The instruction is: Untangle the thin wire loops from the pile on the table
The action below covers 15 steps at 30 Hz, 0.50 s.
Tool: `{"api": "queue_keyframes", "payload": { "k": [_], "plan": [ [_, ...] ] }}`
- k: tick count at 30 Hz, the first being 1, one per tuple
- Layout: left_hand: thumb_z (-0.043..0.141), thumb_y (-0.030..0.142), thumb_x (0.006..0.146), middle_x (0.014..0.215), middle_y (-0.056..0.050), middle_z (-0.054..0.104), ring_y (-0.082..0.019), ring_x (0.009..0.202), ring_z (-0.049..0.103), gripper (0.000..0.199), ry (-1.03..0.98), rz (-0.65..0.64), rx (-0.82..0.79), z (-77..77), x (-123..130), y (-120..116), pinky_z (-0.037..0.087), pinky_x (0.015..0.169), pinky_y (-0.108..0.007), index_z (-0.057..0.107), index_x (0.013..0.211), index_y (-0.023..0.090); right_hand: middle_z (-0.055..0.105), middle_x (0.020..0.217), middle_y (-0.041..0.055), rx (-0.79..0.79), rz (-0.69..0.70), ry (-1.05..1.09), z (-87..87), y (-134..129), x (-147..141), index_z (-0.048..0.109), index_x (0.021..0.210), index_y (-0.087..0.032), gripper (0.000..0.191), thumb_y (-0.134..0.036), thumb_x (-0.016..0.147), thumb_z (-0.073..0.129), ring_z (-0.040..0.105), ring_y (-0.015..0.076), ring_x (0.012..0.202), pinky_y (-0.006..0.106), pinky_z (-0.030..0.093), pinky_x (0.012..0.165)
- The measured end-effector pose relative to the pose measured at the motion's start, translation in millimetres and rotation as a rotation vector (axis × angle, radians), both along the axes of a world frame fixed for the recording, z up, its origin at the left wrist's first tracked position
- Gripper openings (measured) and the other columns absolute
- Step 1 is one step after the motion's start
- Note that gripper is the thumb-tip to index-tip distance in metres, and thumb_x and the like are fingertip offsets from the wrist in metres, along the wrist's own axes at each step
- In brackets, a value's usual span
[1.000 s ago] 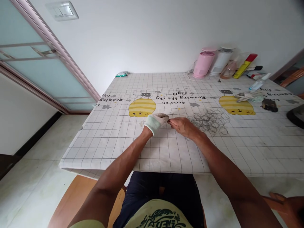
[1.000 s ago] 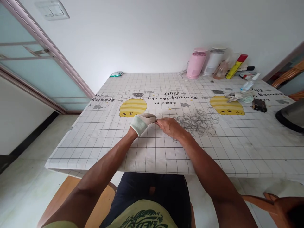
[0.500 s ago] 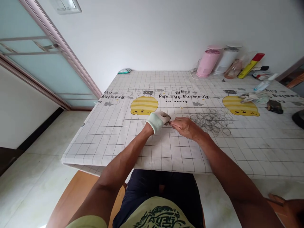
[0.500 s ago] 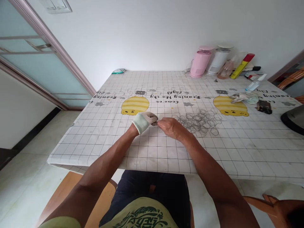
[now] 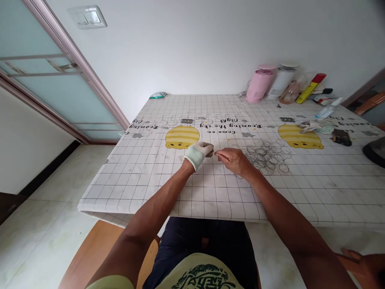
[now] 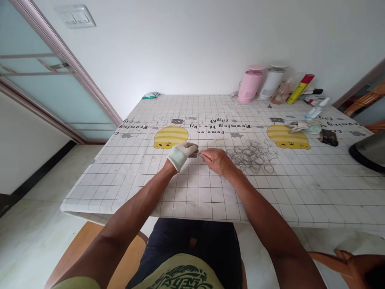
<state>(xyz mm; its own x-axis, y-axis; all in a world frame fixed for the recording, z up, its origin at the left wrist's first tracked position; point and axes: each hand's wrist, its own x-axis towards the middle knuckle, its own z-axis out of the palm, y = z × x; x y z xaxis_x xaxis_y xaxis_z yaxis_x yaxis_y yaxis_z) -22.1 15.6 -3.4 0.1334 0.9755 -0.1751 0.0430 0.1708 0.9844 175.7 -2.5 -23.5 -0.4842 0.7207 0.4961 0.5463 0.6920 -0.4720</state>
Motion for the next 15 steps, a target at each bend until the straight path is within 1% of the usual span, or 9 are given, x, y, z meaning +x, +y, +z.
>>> {"api": "queue_keyframes", "payload": {
  "k": [3, 5, 8, 10, 12, 15],
  "plan": [
    [0.066, 0.038, 0.093, 0.101, -0.012, 0.076, -0.015, 0.077, 0.07, 0.025, -0.067, 0.007, 0.015, 3.3, -3.5, -3.2, 0.059, 0.079, -0.03, 0.071, 0.096, 0.014, 0.076, 0.08, 0.0042, 0.009, -0.035, 0.087, 2.0, 2.8, 4.6, 0.078, 0.093, -0.025, 0.029, -0.036, 0.104, 0.054, 0.069, 0.0207, 0.074, 0.036, 0.055, 0.074],
    [0.064, 0.042, 0.095, 0.105, -0.015, 0.076, -0.016, 0.077, 0.071, 0.031, -0.096, -0.028, 0.003, 8.1, -4.4, -8.9, 0.06, 0.079, -0.031, 0.071, 0.099, 0.012, 0.076, 0.081, 0.0042, 0.006, -0.079, 0.142, 3.5, 3.7, 6.6, 0.08, 0.1, -0.025, 0.028, -0.037, 0.105, 0.055, 0.07, 0.0213, 0.075, 0.036, 0.056, 0.074],
    [0.067, 0.037, 0.093, 0.101, -0.014, 0.077, -0.017, 0.077, 0.071, 0.027, -0.095, -0.083, -0.005, 14.1, -2.4, -17.3, 0.06, 0.08, -0.033, 0.073, 0.102, 0.012, 0.076, 0.081, 0.0041, -0.002, -0.104, 0.207, 4.2, 4.0, 7.3, 0.081, 0.111, -0.025, 0.029, -0.038, 0.105, 0.055, 0.072, 0.0217, 0.075, 0.037, 0.058, 0.073],
    [0.07, 0.032, 0.091, 0.094, -0.012, 0.077, -0.017, 0.075, 0.071, 0.022, -0.096, -0.073, -0.018, 13.8, -0.4, -19.1, 0.06, 0.08, -0.033, 0.074, 0.099, 0.012, 0.076, 0.082, 0.0038, -0.015, -0.096, 0.237, 3.3, 3.7, 6.6, 0.081, 0.113, -0.026, 0.03, -0.039, 0.104, 0.056, 0.072, 0.0214, 0.074, 0.037, 0.059, 0.073],
    [0.072, 0.03, 0.09, 0.088, -0.011, 0.075, -0.015, 0.07, 0.068, 0.019, -0.145, -0.053, -0.048, 9.2, 0.3, -17.3, 0.059, 0.079, -0.033, 0.074, 0.094, 0.012, 0.075, 0.079, 0.0031, -0.036, -0.084, 0.262, 2.3, 3.1, 5.9, 0.081, 0.113, -0.026, 0.031, -0.041, 0.104, 0.056, 0.072, 0.0205, 0.071, 0.036, 0.06, 0.071],
    [0.074, 0.029, 0.089, 0.082, -0.01, 0.073, -0.013, 0.063, 0.065, 0.019, -0.311, -0.065, -0.123, -1.7, -0.2, -11.9, 0.059, 0.078, -0.034, 0.072, 0.09, 0.01, 0.073, 0.074, 0.0019, -0.048, -0.1, 0.297, 2.9, 2.3, 7.0, 0.082, 0.112, -0.025, 0.033, -0.043, 0.104, 0.056, 0.069, 0.0188, 0.066, 0.035, 0.06, 0.065]
  ]
}}
